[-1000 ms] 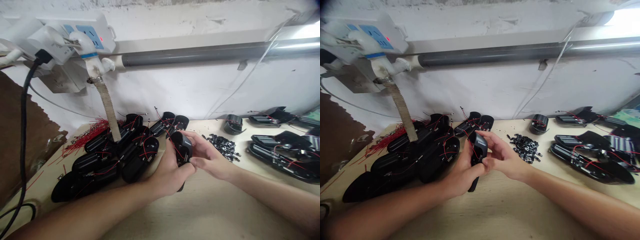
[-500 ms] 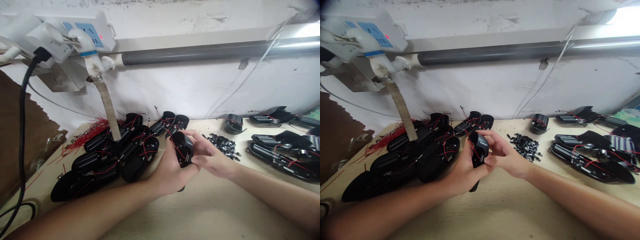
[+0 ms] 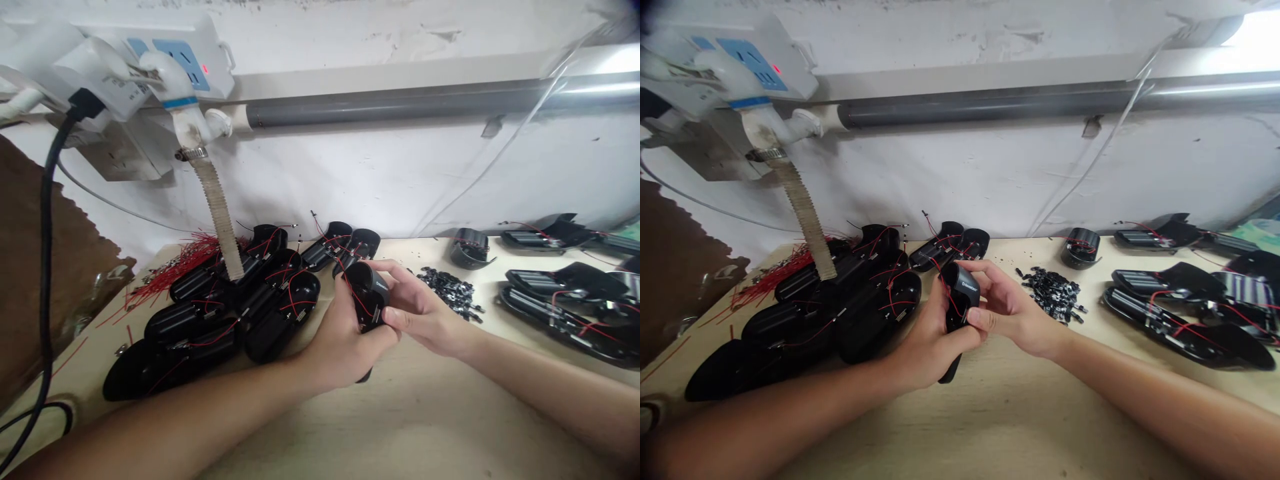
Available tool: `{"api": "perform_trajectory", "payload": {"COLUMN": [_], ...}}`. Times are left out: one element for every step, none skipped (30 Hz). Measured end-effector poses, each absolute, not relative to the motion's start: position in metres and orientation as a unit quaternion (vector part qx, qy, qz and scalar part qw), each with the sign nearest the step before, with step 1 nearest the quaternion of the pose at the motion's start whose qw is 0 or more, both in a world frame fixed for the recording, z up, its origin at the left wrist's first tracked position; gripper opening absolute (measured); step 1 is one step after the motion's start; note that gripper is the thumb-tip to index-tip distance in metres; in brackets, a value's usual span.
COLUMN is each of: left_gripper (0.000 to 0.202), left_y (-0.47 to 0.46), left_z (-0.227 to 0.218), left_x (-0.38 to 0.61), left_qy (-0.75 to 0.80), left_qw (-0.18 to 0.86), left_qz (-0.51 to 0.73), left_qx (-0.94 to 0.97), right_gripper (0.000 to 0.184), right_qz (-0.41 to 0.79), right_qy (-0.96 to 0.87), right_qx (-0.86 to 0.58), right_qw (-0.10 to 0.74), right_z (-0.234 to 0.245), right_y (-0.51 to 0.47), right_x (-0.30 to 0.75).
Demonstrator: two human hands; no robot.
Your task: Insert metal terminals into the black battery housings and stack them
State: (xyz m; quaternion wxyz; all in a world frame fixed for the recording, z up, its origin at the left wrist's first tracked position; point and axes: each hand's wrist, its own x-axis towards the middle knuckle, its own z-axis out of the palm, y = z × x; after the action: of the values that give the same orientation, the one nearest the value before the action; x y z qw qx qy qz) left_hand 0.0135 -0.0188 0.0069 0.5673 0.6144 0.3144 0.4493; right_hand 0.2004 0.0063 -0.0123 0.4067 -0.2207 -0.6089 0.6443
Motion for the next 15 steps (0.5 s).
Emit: {"api": "perform_trajectory", "payload": {"left_gripper": [0.056,0.056,0.056,0.056,0.056,0.055,0.055,0.055,0.055,0.056,0.056,0.056,0.057,0.057,0.057], "left_y": [-0.019,-0.019,-0.019,-0.019,-0.019,-0.019,-0.02,-0.02,-0.02,-0.021,-0.021,-0.021,-0.022,-0.022,-0.022], "left_z": [0.007,0.007,0.007,0.006,0.006,0.005,0.005,0.005,0.005,0.005,0.006,0.007,0.007,0.007,0.008], "left_x": [0.014,0.014,0.014,0.014,0.014,0.015,0.015,0.015,0.014,0.014,0.014,0.013,0.012,0.012,0.012], "left_qy": [0.314,0.315,0.318,0.319,0.319,0.318,0.317,0.318,0.321,0.326,0.33,0.333,0.335,0.338,0.342], "left_qw": [0.573,0.577,0.582,0.585,0.587,0.589,0.588,0.586,0.585,0.585,0.586,0.588,0.591,0.592,0.592], "left_qz": [0.448,0.447,0.445,0.445,0.445,0.446,0.447,0.447,0.445,0.441,0.436,0.432,0.427,0.423,0.42], "left_qx": [0.611,0.607,0.603,0.598,0.596,0.595,0.595,0.596,0.598,0.598,0.598,0.597,0.597,0.597,0.597], "right_gripper": [0.058,0.057,0.057,0.056,0.055,0.054,0.053,0.053,0.053,0.053,0.053,0.053,0.052,0.052,0.052], "right_qz": [0.636,0.627,0.617,0.608,0.6,0.594,0.59,0.588,0.587,0.587,0.587,0.586,0.586,0.586,0.585], "right_qy": [-0.615,-0.622,-0.629,-0.636,-0.641,-0.644,-0.646,-0.646,-0.646,-0.644,-0.642,-0.639,-0.635,-0.631,-0.626], "right_qx": [-0.222,-0.225,-0.23,-0.236,-0.242,-0.248,-0.253,-0.258,-0.263,-0.267,-0.27,-0.272,-0.274,-0.276,-0.278], "right_qw": [0.409,0.412,0.413,0.413,0.413,0.414,0.414,0.412,0.411,0.412,0.413,0.417,0.422,0.428,0.434], "right_z": [-0.011,-0.01,-0.008,-0.007,-0.006,-0.006,-0.005,-0.005,-0.005,-0.006,-0.006,-0.005,-0.005,-0.004,-0.004], "right_y": [0.005,0.004,0.003,0.001,0.0,-0.002,-0.003,-0.005,-0.006,-0.008,-0.009,-0.011,-0.013,-0.014,-0.015], "right_x": [0.2,0.199,0.199,0.199,0.199,0.199,0.199,0.199,0.199,0.199,0.198,0.197,0.195,0.194,0.193]}}
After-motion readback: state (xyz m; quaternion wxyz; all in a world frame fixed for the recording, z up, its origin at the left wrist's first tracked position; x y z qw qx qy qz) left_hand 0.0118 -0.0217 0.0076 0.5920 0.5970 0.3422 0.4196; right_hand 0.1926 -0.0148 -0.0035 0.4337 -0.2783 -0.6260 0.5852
